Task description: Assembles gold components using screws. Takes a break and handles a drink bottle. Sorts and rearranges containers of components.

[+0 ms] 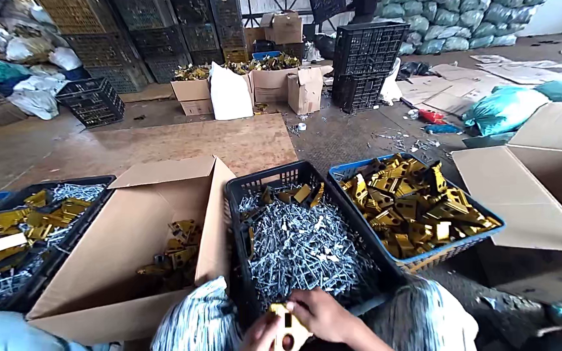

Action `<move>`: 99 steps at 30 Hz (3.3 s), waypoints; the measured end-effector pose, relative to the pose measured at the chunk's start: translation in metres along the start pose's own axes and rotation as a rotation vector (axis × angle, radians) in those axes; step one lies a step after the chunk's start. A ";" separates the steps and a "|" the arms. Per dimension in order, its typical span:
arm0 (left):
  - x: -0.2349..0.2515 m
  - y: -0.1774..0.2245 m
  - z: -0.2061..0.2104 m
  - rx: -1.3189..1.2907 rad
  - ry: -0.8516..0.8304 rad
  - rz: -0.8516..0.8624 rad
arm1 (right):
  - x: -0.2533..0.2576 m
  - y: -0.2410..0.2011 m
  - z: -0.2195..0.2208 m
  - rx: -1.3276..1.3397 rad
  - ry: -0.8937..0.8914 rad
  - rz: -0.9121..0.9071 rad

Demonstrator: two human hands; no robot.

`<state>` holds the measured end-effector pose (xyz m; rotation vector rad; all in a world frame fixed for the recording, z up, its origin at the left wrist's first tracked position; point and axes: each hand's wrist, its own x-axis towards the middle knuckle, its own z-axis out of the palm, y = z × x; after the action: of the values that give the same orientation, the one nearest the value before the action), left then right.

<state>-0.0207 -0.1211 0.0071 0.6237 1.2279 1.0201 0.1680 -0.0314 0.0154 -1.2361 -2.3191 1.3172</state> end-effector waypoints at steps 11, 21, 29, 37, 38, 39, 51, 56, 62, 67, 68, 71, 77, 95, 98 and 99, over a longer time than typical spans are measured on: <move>0.109 0.063 0.046 0.118 -0.193 0.579 | 0.064 0.018 -0.032 0.530 0.393 0.010; 0.162 0.091 0.045 -0.047 0.072 0.215 | 0.105 0.105 -0.097 -0.300 0.254 0.463; 0.201 0.173 -0.012 -0.657 0.589 0.548 | 0.140 0.096 -0.171 -0.077 0.633 0.486; 0.182 0.169 -0.006 -0.556 0.587 0.553 | 0.186 0.095 -0.201 -0.129 0.658 0.701; 0.180 0.166 0.006 -0.513 0.477 0.394 | 0.181 0.085 -0.194 -0.163 0.705 0.677; 0.179 0.162 0.018 -0.474 0.379 0.217 | 0.174 0.073 -0.182 -0.210 0.766 0.602; 0.179 0.127 0.028 -0.154 0.266 0.403 | 0.136 0.111 -0.106 -0.374 0.626 0.492; 0.173 0.121 0.031 -0.207 0.184 0.248 | 0.116 0.113 -0.095 -0.469 0.482 0.357; 0.167 0.118 0.034 -0.345 0.046 0.261 | 0.064 0.096 -0.072 -0.266 0.691 -0.074; 0.158 0.100 0.037 -0.196 0.137 0.321 | 0.047 0.075 -0.062 0.733 0.747 -0.090; 0.156 0.097 0.040 -0.196 0.154 0.312 | 0.045 0.067 -0.062 0.910 0.725 -0.109; 0.157 0.086 0.046 -0.250 0.155 0.282 | 0.040 0.061 -0.064 1.254 0.563 -0.218; 0.153 0.073 0.055 -0.116 -0.060 0.108 | 0.038 0.063 -0.063 1.152 0.535 -0.235; 0.165 0.058 0.059 0.083 0.068 0.344 | 0.034 0.072 -0.084 0.706 0.667 -0.078; 0.163 0.061 0.060 0.071 0.061 0.329 | 0.030 0.080 -0.091 0.317 0.751 -0.211; 0.163 0.060 0.060 0.079 0.052 0.344 | 0.029 0.084 -0.094 0.156 0.775 -0.235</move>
<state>0.0201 0.0581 -0.0014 0.8962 1.2352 1.2836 0.2469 0.0693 -0.0020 -1.1125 -1.7032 0.7320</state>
